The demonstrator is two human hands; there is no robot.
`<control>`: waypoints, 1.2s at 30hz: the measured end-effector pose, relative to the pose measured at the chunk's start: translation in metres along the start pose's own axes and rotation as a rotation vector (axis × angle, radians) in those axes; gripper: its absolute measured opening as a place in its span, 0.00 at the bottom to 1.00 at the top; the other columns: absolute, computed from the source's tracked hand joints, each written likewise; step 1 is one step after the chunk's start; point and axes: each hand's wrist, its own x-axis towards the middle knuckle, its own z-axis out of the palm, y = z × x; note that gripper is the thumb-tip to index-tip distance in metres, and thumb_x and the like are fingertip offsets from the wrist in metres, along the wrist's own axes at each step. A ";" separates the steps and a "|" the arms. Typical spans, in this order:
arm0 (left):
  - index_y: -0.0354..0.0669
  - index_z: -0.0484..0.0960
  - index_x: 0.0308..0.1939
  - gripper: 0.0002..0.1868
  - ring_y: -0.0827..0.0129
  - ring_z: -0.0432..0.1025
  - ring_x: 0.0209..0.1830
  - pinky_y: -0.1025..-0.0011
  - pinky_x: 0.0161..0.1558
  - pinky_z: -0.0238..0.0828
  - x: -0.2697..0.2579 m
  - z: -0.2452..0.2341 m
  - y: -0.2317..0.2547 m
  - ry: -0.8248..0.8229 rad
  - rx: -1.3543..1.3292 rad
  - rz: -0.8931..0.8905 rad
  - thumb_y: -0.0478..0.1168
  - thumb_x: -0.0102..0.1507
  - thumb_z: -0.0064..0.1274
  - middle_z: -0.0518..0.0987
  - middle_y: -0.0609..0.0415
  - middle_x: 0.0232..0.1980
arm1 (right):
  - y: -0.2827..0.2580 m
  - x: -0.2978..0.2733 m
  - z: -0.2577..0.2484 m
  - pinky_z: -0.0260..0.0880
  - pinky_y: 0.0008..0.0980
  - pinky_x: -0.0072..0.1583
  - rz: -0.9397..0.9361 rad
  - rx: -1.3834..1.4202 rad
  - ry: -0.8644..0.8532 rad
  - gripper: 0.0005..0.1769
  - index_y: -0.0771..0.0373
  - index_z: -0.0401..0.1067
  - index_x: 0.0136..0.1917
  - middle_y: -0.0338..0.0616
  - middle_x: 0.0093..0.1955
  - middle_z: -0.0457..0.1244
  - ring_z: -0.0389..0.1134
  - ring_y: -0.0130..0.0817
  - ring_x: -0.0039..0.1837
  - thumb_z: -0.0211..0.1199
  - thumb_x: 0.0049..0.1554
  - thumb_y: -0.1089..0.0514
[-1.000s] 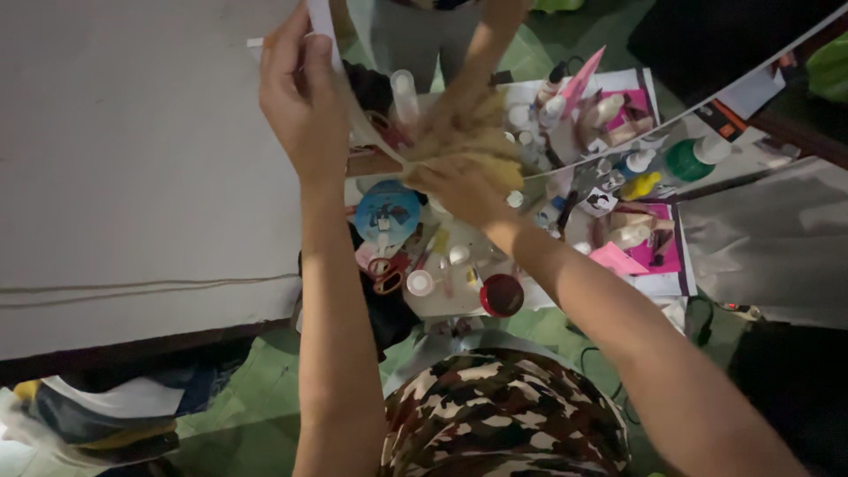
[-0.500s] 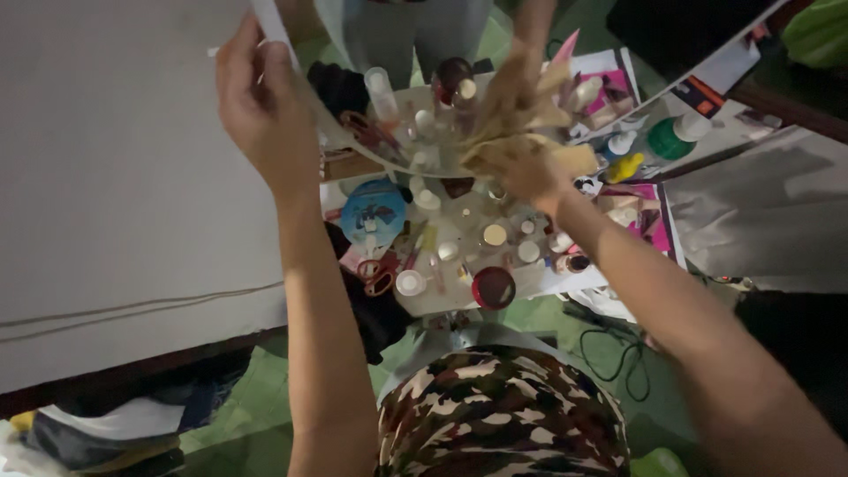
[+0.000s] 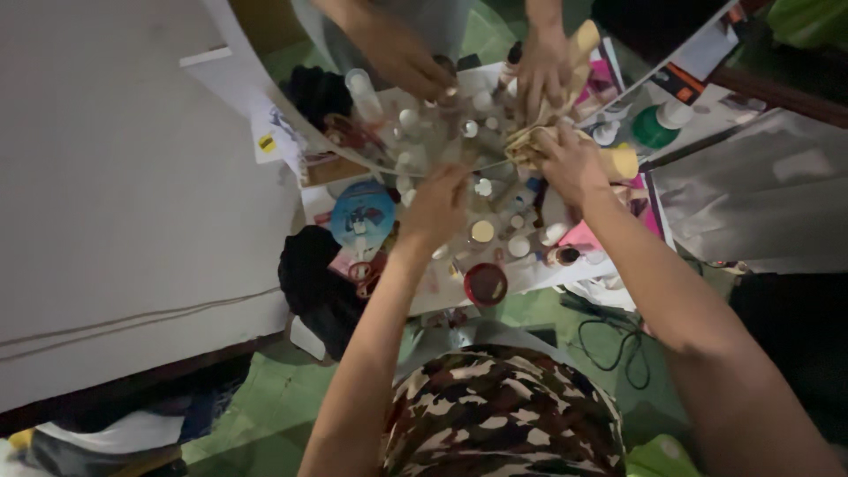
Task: The person cleans a round mirror on a vanity table using a yellow cloth. They wipe the surface in circular and back-and-forth motions, occasionally adjusting the cloth, while the camera remains focused on the mirror and the cluttered vanity below.
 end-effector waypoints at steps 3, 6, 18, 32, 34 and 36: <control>0.34 0.79 0.56 0.19 0.39 0.68 0.58 0.51 0.54 0.68 0.008 0.054 -0.028 -0.049 0.152 0.047 0.38 0.61 0.52 0.74 0.33 0.59 | 0.003 -0.006 0.003 0.74 0.34 0.50 0.034 0.089 0.136 0.25 0.40 0.78 0.64 0.33 0.65 0.61 0.63 0.42 0.63 0.59 0.54 0.57; 0.34 0.79 0.51 0.20 0.41 0.70 0.57 0.51 0.54 0.69 0.024 0.107 -0.061 -0.122 0.383 -0.054 0.45 0.62 0.56 0.75 0.34 0.58 | -0.002 -0.009 -0.009 0.73 0.35 0.46 0.108 0.225 0.079 0.20 0.43 0.78 0.62 0.35 0.62 0.62 0.64 0.42 0.59 0.59 0.58 0.54; 0.37 0.78 0.55 0.19 0.45 0.74 0.53 0.54 0.47 0.76 0.028 0.186 -0.168 -0.274 0.664 -0.142 0.36 0.61 0.58 0.74 0.36 0.57 | -0.010 -0.022 -0.049 0.71 0.46 0.54 0.609 0.709 0.186 0.35 0.47 0.78 0.62 0.45 0.60 0.64 0.65 0.57 0.58 0.62 0.43 0.70; 0.40 0.80 0.52 0.11 0.43 0.71 0.53 0.53 0.52 0.70 0.003 -0.007 0.032 -0.004 0.267 0.039 0.34 0.65 0.55 0.75 0.41 0.53 | -0.013 -0.044 -0.001 0.73 0.54 0.56 1.392 2.824 -0.208 0.21 0.63 0.67 0.64 0.48 0.52 0.67 0.69 0.45 0.51 0.56 0.59 0.55; 0.40 0.78 0.51 0.11 0.44 0.72 0.52 0.55 0.52 0.70 -0.015 -0.043 0.055 -0.008 0.178 0.090 0.35 0.65 0.56 0.74 0.42 0.53 | -0.020 -0.031 0.021 0.73 0.54 0.56 1.493 2.858 -0.102 0.20 0.63 0.67 0.64 0.48 0.52 0.67 0.69 0.45 0.51 0.56 0.59 0.55; 0.39 0.78 0.51 0.12 0.45 0.72 0.51 0.56 0.52 0.70 -0.028 -0.068 0.071 0.002 0.142 0.103 0.35 0.64 0.56 0.74 0.42 0.52 | -0.020 -0.012 0.046 0.73 0.53 0.55 1.565 2.855 0.063 0.20 0.63 0.67 0.63 0.48 0.51 0.67 0.69 0.44 0.51 0.56 0.59 0.55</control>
